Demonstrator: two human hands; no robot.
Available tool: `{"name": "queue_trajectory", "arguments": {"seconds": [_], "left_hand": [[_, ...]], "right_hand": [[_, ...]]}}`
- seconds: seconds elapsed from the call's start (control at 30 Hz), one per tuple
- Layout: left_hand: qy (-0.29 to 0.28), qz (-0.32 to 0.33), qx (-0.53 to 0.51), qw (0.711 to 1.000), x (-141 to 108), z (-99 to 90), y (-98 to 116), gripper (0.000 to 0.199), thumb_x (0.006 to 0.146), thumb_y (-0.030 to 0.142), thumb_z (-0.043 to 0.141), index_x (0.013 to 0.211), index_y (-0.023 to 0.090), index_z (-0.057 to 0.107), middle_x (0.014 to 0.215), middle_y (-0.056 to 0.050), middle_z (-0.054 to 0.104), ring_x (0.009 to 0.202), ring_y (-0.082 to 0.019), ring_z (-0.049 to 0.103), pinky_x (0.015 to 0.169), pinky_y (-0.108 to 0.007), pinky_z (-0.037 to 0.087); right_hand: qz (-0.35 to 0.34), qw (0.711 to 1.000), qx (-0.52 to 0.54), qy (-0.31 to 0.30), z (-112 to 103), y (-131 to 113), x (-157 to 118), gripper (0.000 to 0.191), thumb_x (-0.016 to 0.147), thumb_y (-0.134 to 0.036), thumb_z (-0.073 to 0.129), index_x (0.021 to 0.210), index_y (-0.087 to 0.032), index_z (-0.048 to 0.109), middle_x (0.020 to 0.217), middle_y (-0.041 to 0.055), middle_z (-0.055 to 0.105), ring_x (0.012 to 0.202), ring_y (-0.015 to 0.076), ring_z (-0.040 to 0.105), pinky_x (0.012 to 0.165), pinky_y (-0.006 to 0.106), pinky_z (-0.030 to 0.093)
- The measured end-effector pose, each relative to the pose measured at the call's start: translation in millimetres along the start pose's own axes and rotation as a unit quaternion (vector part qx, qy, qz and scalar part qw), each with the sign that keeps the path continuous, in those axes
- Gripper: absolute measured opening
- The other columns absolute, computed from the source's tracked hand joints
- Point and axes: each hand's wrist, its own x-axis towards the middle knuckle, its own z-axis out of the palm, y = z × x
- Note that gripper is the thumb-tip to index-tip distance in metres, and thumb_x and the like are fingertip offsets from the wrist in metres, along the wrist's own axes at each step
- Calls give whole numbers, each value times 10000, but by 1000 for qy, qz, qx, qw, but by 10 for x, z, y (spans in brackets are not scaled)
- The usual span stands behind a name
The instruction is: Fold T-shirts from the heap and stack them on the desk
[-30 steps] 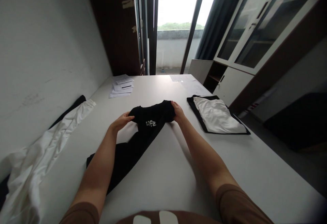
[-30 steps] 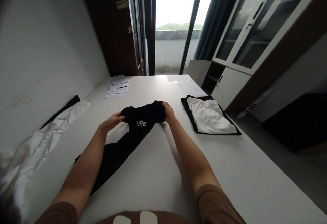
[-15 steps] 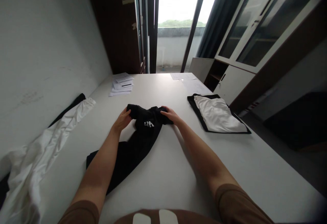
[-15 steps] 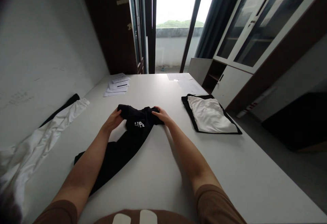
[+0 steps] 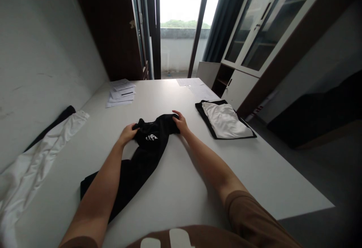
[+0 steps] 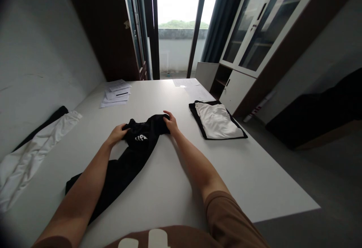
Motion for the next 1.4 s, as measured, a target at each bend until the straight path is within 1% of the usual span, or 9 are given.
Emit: {"name": "queue_trajectory", "arguments": {"seconds": [0.13,0.23,0.33,0.53,0.67,0.87,1.1,1.23,1.4], "left_hand": [[-8,-33,-80,996,-15,-16,7,451,754,544,770,975,151,774,954,-87,782,901,-282,708,761,-329,547],[-59,-75,-242,966,-56,-20,47,535,772,523,810,1140,139,748,995,-92,791,853,-258,740,749,-326,584],[-21,-91,-358,929,-74,-33,74,505,791,463,833,1152,122,741,1041,-110,792,919,-257,759,832,-333,613],[-13,-60,-513,856,-84,-25,126,538,959,578,607,1268,150,707,1342,-112,701,1376,-294,563,1157,-403,474],[-32,-33,-502,863,-132,8,114,501,861,361,744,1325,186,673,1318,-90,714,1332,-292,599,1157,-425,467],[-90,-101,-319,938,-130,123,5,537,679,395,921,1119,135,754,1091,-125,779,1055,-317,724,978,-421,556],[50,-55,-233,970,-37,138,75,644,792,684,743,1129,136,744,1097,-143,776,1100,-335,705,990,-450,545],[133,1,-134,982,-58,-121,290,542,873,633,664,1097,148,754,1125,-155,764,1203,-347,660,1073,-457,491],[209,44,51,976,-186,-761,725,489,911,621,600,970,160,752,1036,-164,760,1169,-405,658,1063,-480,478]], "right_hand": [[51,998,5,-37,-7,-45,-12,624,760,-256,645,1383,-235,614,899,-29,714,803,158,635,833,301,558],[53,998,-36,-15,3,-67,-15,529,750,-224,685,1280,-231,684,1003,-8,734,917,163,650,951,314,531],[97,995,-22,21,27,-86,-17,379,778,-275,738,1153,-221,723,1078,26,741,1016,182,663,998,323,518],[301,943,142,17,145,-153,-75,313,905,-502,647,932,-191,659,817,63,730,756,226,708,724,369,611],[310,940,143,0,214,-189,-130,131,843,-304,685,897,-198,630,686,14,687,621,193,665,611,318,592],[257,955,120,-88,269,-161,-165,250,736,-153,640,981,-189,675,721,3,706,635,177,654,627,284,567],[75,994,-73,-39,287,-226,-190,171,872,-359,602,889,-233,715,856,-9,735,871,205,664,836,320,550],[-38,987,-155,-32,241,-415,-220,225,928,-378,546,969,-268,738,975,-3,755,958,229,664,950,370,516],[-132,967,-217,-21,50,-926,-224,280,978,-427,510,1029,-257,727,955,26,748,910,255,663,904,375,508]]}}
